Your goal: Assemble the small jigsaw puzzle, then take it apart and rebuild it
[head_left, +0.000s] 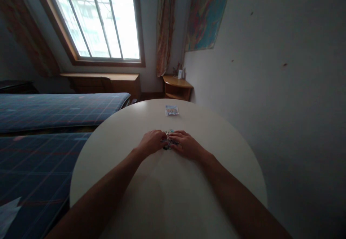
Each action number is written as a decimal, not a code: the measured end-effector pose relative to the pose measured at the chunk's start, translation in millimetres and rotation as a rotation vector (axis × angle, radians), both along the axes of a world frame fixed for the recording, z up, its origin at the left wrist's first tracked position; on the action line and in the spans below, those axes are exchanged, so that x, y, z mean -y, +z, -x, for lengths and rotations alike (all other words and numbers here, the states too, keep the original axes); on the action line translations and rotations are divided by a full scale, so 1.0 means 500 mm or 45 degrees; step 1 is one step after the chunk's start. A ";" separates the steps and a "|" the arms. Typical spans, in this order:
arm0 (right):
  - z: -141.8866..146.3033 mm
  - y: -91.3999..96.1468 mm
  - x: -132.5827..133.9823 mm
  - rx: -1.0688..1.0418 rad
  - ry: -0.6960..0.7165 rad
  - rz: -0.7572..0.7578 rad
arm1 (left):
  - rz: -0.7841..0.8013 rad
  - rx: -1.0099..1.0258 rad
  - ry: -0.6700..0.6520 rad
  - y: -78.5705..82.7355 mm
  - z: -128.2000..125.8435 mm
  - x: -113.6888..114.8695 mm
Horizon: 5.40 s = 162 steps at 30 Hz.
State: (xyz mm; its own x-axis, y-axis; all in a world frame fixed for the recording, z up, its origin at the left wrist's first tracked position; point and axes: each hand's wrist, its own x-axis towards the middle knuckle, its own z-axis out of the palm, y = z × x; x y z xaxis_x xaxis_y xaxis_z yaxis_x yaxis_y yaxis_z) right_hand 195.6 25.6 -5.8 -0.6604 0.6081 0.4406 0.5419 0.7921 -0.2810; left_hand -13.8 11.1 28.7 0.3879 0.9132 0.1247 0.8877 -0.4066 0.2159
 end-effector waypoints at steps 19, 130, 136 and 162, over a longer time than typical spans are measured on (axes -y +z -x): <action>-0.040 -0.032 -0.038 -0.014 -0.574 0.157 | 0.025 -0.022 -0.013 0.009 -0.009 0.006; -0.018 0.013 0.005 0.077 -0.036 0.014 | -0.019 0.116 0.445 -0.030 0.072 -0.054; -0.011 0.022 0.013 0.067 0.030 0.022 | -0.008 0.154 0.228 -0.020 0.049 -0.042; 0.000 0.017 0.013 0.027 0.027 0.116 | -0.052 0.104 0.102 -0.028 0.007 -0.018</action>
